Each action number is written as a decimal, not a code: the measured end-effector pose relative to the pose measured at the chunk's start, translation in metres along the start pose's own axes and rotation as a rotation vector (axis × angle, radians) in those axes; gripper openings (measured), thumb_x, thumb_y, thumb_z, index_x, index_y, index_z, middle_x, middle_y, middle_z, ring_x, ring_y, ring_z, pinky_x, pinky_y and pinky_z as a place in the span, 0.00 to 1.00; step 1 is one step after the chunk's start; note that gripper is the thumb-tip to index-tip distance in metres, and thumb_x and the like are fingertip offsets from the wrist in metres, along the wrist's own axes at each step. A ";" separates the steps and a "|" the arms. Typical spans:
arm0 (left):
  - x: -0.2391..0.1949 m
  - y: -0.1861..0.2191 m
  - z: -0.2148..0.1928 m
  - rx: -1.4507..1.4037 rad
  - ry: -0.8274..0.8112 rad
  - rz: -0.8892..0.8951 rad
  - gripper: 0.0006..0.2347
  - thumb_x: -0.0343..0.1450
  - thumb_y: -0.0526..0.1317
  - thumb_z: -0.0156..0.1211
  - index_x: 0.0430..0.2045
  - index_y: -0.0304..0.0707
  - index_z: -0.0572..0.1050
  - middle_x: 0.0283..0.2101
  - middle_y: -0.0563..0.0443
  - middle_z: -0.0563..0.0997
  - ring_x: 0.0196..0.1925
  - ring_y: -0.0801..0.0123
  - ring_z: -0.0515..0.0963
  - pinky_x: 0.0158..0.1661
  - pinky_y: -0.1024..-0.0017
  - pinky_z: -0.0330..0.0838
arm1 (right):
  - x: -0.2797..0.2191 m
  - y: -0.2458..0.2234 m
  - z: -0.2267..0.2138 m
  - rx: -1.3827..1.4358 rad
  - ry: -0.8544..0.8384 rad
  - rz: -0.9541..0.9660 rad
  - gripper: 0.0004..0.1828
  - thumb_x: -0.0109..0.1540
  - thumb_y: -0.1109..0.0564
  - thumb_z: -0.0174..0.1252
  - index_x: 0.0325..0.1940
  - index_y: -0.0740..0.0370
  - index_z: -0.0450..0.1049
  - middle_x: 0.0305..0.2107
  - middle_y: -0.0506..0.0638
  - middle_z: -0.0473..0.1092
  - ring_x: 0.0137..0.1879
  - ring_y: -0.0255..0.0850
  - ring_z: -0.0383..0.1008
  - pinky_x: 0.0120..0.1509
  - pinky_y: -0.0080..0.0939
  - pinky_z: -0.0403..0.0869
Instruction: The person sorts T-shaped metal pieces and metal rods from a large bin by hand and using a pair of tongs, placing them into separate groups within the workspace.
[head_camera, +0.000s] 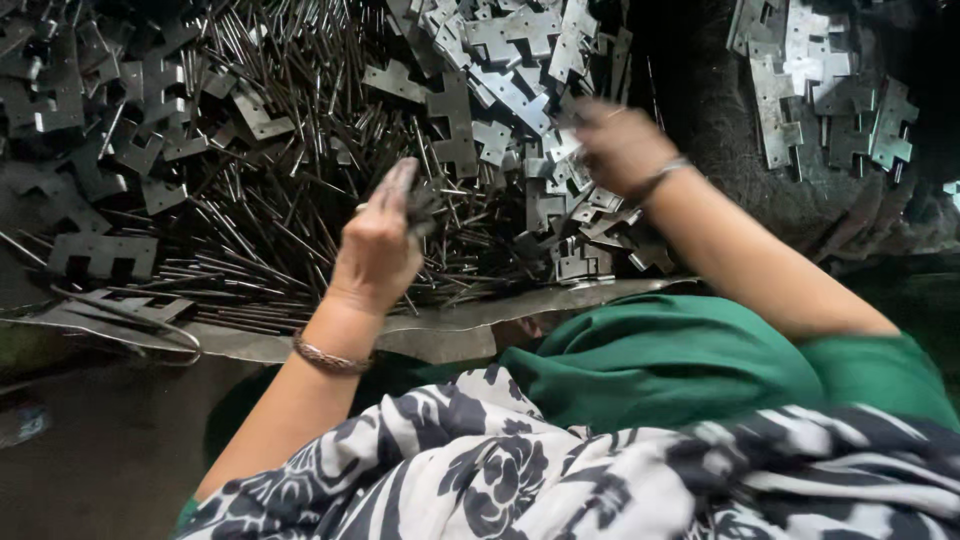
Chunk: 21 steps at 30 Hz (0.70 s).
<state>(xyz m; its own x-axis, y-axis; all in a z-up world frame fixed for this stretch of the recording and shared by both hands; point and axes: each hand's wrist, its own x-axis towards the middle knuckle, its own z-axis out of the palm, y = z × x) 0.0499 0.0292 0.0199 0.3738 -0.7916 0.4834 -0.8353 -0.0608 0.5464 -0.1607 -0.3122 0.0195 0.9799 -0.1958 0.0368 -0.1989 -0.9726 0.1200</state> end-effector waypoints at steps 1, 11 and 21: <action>0.002 0.006 0.000 -0.012 -0.039 -0.032 0.23 0.63 0.25 0.61 0.55 0.23 0.72 0.63 0.26 0.73 0.55 0.44 0.80 0.54 0.61 0.78 | 0.005 -0.016 0.008 -0.008 -0.093 -0.065 0.28 0.55 0.63 0.60 0.61 0.54 0.75 0.61 0.56 0.69 0.62 0.52 0.72 0.59 0.51 0.75; -0.028 -0.058 0.010 -0.830 0.044 -0.806 0.10 0.73 0.35 0.62 0.48 0.39 0.81 0.44 0.37 0.85 0.39 0.67 0.85 0.39 0.72 0.83 | 0.022 -0.004 0.002 0.383 -0.186 -0.182 0.19 0.54 0.62 0.61 0.50 0.55 0.79 0.46 0.55 0.75 0.53 0.54 0.76 0.55 0.51 0.76; -0.045 -0.040 -0.071 -1.460 0.398 -0.661 0.26 0.64 0.26 0.65 0.58 0.34 0.67 0.50 0.47 0.80 0.44 0.65 0.85 0.44 0.68 0.84 | -0.018 -0.020 -0.065 0.532 0.238 -0.051 0.08 0.60 0.69 0.67 0.41 0.61 0.81 0.37 0.53 0.78 0.42 0.42 0.82 0.46 0.36 0.80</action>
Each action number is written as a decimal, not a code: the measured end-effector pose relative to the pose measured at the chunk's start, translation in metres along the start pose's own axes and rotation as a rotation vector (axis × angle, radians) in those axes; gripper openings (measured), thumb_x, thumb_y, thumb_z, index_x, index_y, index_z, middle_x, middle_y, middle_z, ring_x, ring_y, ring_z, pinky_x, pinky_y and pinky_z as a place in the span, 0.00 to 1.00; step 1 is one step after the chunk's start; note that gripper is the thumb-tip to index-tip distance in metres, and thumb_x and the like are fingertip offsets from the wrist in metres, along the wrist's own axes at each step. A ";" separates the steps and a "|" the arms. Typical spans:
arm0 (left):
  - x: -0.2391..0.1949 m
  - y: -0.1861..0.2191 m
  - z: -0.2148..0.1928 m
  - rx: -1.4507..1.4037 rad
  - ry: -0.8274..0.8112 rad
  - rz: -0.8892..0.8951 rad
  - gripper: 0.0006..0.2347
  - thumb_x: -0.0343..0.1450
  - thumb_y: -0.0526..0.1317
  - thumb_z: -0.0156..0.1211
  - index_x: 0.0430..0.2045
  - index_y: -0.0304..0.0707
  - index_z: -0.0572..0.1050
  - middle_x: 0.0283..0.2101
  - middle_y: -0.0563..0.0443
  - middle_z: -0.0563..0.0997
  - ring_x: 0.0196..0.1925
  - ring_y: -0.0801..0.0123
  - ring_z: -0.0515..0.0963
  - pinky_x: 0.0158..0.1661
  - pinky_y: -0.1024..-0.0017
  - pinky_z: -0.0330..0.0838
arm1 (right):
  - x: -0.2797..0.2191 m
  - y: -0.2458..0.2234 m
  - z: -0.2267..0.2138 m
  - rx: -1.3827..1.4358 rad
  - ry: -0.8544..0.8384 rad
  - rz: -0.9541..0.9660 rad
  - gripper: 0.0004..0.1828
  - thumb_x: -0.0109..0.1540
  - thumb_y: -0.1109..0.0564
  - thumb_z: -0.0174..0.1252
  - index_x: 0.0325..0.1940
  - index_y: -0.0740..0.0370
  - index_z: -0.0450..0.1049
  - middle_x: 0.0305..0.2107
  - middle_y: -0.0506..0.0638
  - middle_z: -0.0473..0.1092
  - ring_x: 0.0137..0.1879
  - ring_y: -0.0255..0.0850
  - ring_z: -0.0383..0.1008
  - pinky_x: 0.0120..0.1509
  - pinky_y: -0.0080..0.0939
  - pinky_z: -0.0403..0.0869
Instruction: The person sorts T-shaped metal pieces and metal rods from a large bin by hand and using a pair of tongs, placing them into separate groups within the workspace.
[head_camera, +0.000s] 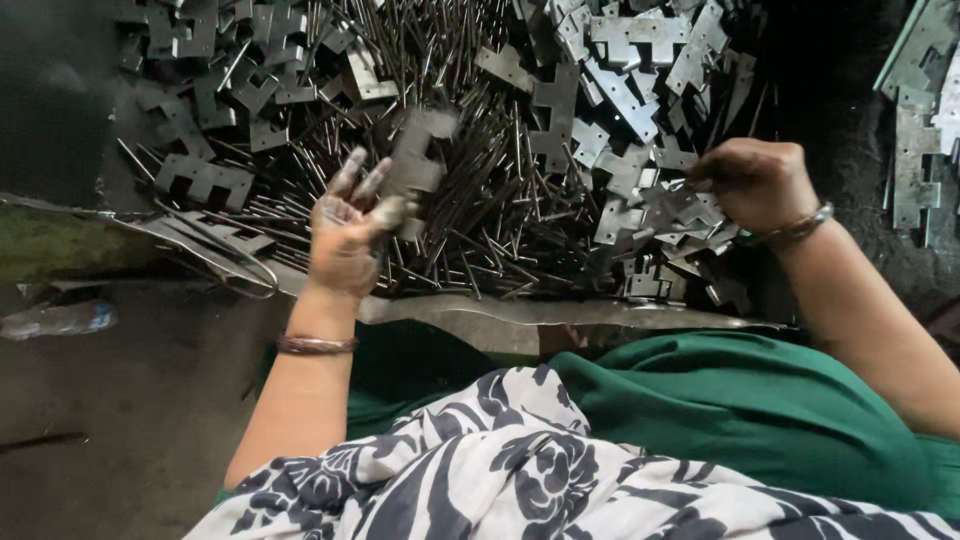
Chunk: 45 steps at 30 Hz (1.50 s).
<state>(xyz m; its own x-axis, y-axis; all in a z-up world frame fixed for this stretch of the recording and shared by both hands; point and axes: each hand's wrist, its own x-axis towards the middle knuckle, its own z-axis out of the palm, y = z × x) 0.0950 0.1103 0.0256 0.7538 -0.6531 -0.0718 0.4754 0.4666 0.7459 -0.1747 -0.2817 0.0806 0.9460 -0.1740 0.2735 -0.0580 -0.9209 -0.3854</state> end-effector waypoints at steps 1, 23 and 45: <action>-0.004 0.004 -0.006 -0.147 -0.020 -0.051 0.24 0.67 0.25 0.64 0.59 0.30 0.69 0.49 0.41 0.81 0.46 0.61 0.85 0.47 0.67 0.83 | 0.000 -0.006 -0.005 -0.017 0.015 -0.013 0.09 0.61 0.71 0.66 0.42 0.62 0.81 0.37 0.54 0.79 0.42 0.42 0.82 0.46 0.36 0.80; 0.060 -0.149 0.000 2.127 -0.301 0.290 0.15 0.67 0.31 0.60 0.47 0.27 0.71 0.42 0.32 0.80 0.43 0.43 0.82 0.43 0.59 0.81 | 0.017 0.018 0.067 0.495 -0.162 0.685 0.13 0.58 0.57 0.69 0.46 0.60 0.79 0.39 0.51 0.79 0.44 0.40 0.78 0.49 0.41 0.78; 0.015 -0.111 0.026 -0.104 -0.392 -0.235 0.14 0.76 0.36 0.52 0.50 0.24 0.78 0.52 0.45 0.84 0.51 0.62 0.84 0.55 0.63 0.78 | 0.087 -0.086 0.052 0.753 -0.132 0.527 0.41 0.62 0.71 0.57 0.78 0.64 0.51 0.51 0.57 0.76 0.52 0.49 0.79 0.57 0.45 0.78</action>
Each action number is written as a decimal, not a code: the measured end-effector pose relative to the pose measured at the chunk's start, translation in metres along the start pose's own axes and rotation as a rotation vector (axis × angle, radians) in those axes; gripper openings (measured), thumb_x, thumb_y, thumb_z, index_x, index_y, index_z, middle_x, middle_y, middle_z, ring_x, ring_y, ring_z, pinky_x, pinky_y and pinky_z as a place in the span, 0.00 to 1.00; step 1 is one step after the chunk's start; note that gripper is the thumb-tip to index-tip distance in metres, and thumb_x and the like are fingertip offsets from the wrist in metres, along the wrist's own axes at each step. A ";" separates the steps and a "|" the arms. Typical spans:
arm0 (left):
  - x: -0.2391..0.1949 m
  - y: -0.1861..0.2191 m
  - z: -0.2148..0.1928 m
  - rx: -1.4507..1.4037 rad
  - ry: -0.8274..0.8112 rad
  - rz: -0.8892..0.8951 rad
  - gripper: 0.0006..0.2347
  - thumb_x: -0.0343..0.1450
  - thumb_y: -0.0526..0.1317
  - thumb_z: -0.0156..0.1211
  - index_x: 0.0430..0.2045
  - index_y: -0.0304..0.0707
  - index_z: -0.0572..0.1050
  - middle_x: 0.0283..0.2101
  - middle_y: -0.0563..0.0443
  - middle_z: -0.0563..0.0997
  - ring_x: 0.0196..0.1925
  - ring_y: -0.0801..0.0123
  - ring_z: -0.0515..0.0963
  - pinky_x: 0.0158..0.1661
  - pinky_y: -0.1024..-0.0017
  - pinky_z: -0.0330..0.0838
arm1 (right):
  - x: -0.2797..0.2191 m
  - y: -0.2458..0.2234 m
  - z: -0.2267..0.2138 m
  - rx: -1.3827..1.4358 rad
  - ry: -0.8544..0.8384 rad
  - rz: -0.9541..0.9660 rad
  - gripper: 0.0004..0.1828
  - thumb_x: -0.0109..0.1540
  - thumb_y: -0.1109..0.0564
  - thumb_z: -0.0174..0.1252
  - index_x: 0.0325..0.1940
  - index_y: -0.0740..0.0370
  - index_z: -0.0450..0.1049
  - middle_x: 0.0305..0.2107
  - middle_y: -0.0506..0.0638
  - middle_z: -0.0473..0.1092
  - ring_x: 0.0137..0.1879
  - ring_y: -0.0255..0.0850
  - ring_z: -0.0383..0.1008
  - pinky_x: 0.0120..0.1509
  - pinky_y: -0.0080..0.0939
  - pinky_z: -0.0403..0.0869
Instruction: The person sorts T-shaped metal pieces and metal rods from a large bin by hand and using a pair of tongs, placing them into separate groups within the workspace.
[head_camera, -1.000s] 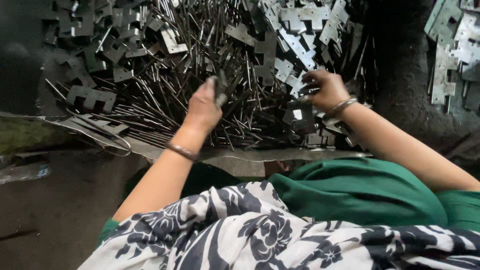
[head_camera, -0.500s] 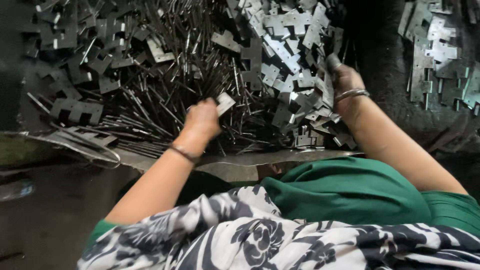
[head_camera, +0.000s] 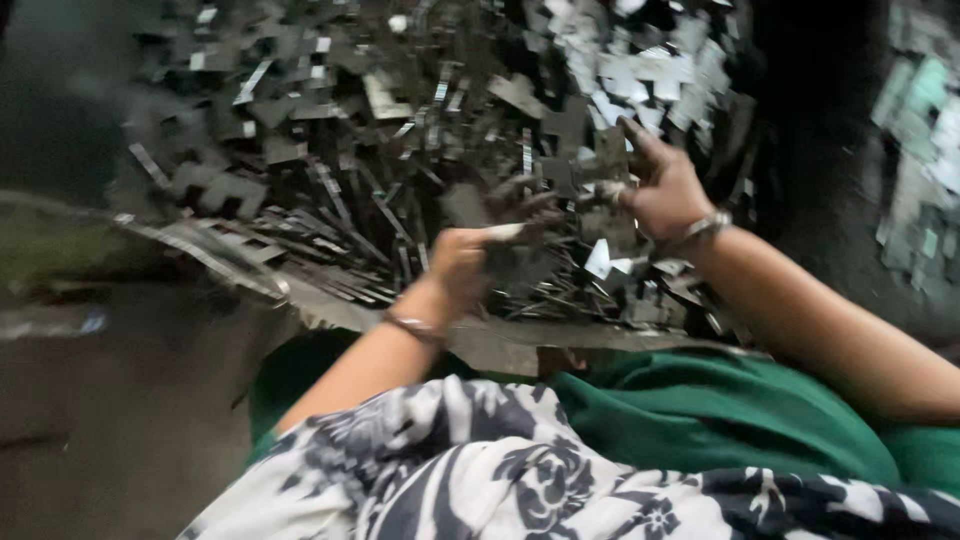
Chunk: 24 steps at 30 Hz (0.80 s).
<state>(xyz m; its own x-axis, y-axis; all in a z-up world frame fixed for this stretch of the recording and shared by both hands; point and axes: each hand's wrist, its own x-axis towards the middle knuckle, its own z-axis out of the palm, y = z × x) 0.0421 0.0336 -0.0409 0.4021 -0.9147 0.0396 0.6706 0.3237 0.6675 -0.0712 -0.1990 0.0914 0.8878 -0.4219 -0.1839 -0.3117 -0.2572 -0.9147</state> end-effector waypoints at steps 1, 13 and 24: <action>0.014 -0.018 0.008 -0.249 0.102 -0.081 0.13 0.78 0.38 0.50 0.52 0.27 0.76 0.49 0.45 0.83 0.48 0.62 0.84 0.53 0.63 0.78 | -0.006 -0.002 0.011 -0.156 -0.058 -0.179 0.42 0.64 0.70 0.57 0.79 0.65 0.48 0.52 0.58 0.76 0.54 0.51 0.78 0.62 0.46 0.75; 0.072 0.040 -0.009 1.114 0.308 -0.128 0.18 0.65 0.46 0.72 0.45 0.39 0.78 0.45 0.45 0.84 0.47 0.62 0.84 0.48 0.67 0.79 | -0.034 -0.009 -0.031 0.407 -0.020 0.315 0.40 0.59 0.66 0.54 0.77 0.58 0.61 0.55 0.57 0.74 0.52 0.49 0.79 0.56 0.52 0.80; 0.101 0.108 -0.163 2.061 0.586 -0.346 0.25 0.69 0.54 0.58 0.54 0.35 0.73 0.60 0.37 0.73 0.68 0.39 0.62 0.63 0.36 0.52 | -0.046 0.033 -0.081 0.611 0.141 0.323 0.32 0.63 0.68 0.51 0.73 0.66 0.62 0.51 0.58 0.75 0.50 0.46 0.80 0.53 0.48 0.79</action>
<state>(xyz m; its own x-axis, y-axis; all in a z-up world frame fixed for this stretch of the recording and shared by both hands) 0.2569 0.0155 -0.0865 0.8074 -0.5759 -0.1286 -0.5346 -0.8062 0.2534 -0.1501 -0.2588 0.0991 0.7178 -0.5140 -0.4697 -0.2696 0.4167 -0.8681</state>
